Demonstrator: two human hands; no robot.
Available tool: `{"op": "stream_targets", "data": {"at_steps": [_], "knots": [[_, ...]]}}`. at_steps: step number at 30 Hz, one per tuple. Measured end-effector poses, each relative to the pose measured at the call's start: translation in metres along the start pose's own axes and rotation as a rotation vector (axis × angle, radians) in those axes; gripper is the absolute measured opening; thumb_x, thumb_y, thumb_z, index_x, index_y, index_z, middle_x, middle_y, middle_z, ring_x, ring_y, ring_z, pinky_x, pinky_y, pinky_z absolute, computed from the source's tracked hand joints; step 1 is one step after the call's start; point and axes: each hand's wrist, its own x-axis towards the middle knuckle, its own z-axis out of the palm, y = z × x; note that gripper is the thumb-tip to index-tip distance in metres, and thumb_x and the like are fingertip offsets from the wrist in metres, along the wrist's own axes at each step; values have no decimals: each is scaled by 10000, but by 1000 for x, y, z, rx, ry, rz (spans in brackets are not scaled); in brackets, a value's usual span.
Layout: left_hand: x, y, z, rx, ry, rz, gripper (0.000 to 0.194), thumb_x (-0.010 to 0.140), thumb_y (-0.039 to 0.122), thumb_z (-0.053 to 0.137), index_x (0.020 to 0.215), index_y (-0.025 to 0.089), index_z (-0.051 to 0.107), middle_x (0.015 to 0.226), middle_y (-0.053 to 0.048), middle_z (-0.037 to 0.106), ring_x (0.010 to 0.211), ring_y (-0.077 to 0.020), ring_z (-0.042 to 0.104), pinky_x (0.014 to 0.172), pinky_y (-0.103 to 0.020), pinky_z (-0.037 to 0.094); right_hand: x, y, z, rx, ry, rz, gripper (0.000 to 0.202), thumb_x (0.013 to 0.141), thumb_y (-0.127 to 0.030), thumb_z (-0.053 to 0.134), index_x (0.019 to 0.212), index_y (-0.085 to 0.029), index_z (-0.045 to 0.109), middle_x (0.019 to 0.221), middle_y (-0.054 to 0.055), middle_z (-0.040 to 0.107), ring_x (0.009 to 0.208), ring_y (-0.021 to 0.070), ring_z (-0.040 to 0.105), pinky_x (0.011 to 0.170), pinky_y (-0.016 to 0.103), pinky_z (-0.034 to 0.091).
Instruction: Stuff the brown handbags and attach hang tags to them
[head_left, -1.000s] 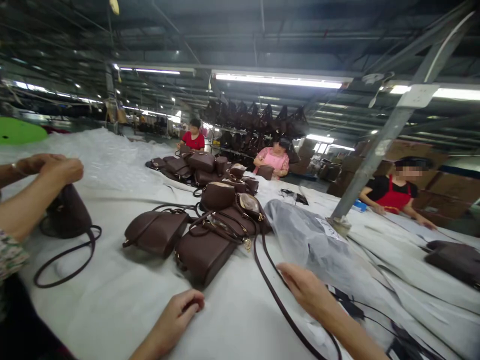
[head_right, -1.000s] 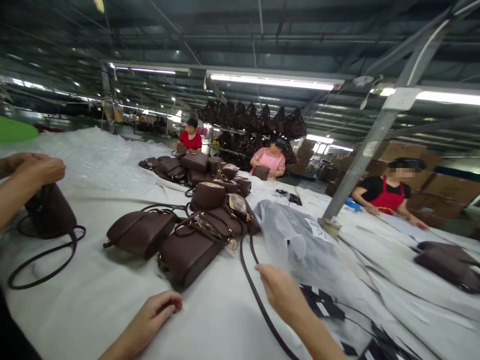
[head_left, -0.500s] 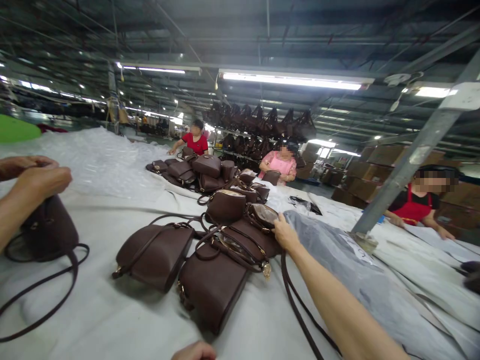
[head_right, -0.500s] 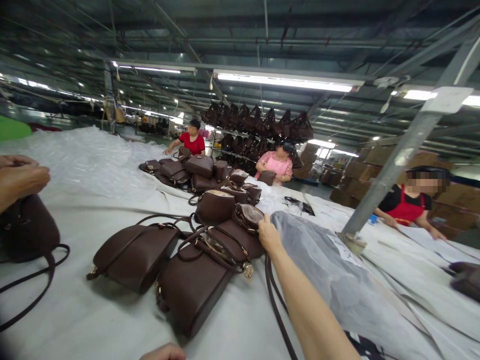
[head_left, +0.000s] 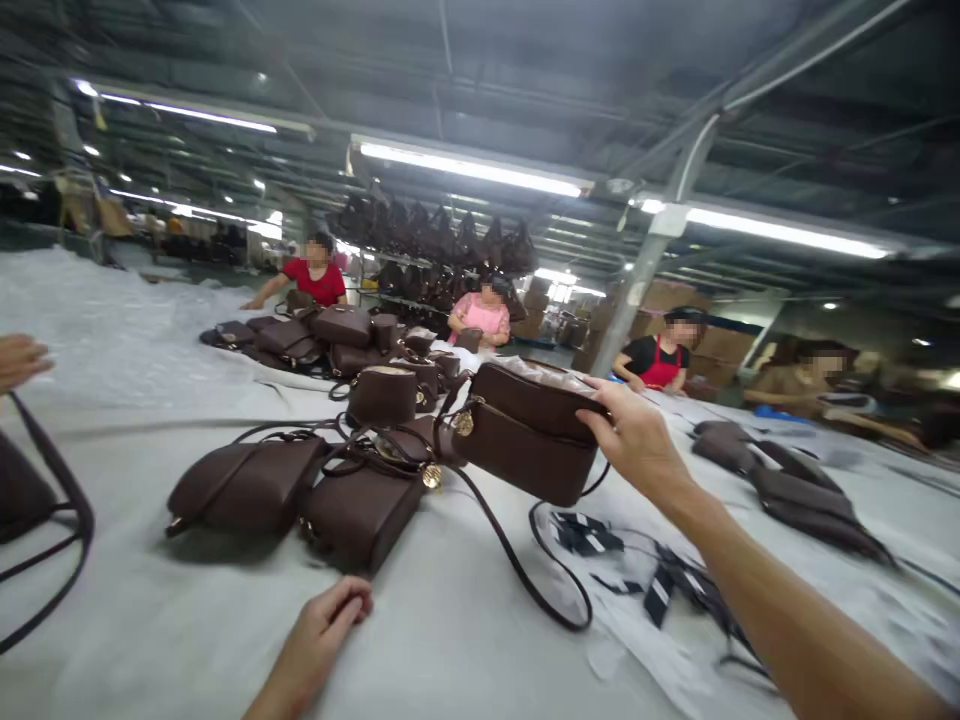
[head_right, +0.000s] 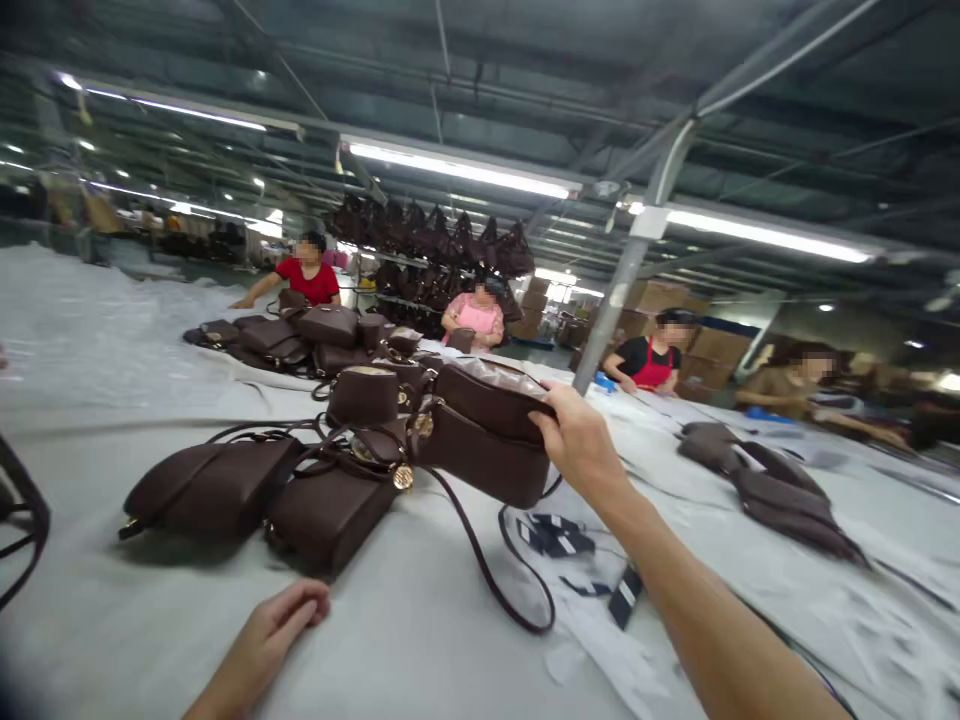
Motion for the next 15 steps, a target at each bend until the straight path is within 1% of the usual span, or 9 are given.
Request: {"op": "stream_targets", "data": {"at_steps": [2,3,4,6,8,10,12,13,15], "knots": [[-1,5,-1,-8,37,-17,416,712,552,622,885,178,681,814,-64,720,790,-240,665,778,-332,540,-52,-15,-28,49,-8,8,40,864,-242,541,880,-210,559,1209,115,637,1117,256,592,969,428,467],[-1,7,-2,-21,65,-27,460,690,565,634,920,168,673,848,-74,726,794,-245,675,784,-344,547,-82,-23,-34,68,-37,25,38,876,-236,524,865,-215,553,1235,115,625,1151,251,580,985,429,465],[0,10,-1,-28,87,-38,503,669,577,644,951,161,664,876,-83,731,796,-249,683,789,-351,552,-112,-31,-37,88,-76,56,55,886,-218,502,880,-217,556,1262,115,613,1187,243,564,1003,424,462],[1,17,2,-12,97,-58,554,625,593,663,966,157,653,901,-90,738,809,-257,695,798,-351,558,-170,-44,-32,127,-158,126,130,886,-157,462,927,-212,572,1303,123,593,1207,227,564,994,394,483],[1,24,9,44,55,-69,547,586,595,679,931,171,663,890,-84,749,849,-270,702,812,-338,558,-214,-52,-25,172,-166,203,159,874,-132,449,937,-194,581,1331,151,575,1217,240,564,985,400,493],[0,29,17,112,4,-66,514,563,596,686,884,195,681,868,-71,760,889,-287,703,822,-333,557,-239,-53,-25,266,-173,250,173,872,-159,489,1008,-192,592,1398,155,521,1283,252,507,1032,425,453],[0,27,23,183,-4,-44,483,554,601,685,857,226,701,875,-54,767,903,-301,702,820,-341,560,-248,-44,-33,409,-187,282,311,869,-236,559,1179,-209,564,1436,143,486,1322,252,465,1060,431,422],[-1,23,25,211,5,-29,471,555,607,682,851,243,711,887,-45,768,899,-306,704,808,-348,565,-251,-34,-39,471,-188,332,375,881,-280,559,1250,-216,532,1409,141,516,1291,246,499,1035,420,444],[0,13,27,241,26,-4,445,562,622,674,836,275,726,905,-23,769,888,-314,706,770,-361,578,-255,-6,-47,435,-223,537,353,946,-333,445,1268,-210,523,1240,120,639,1117,213,631,911,363,521]]}}
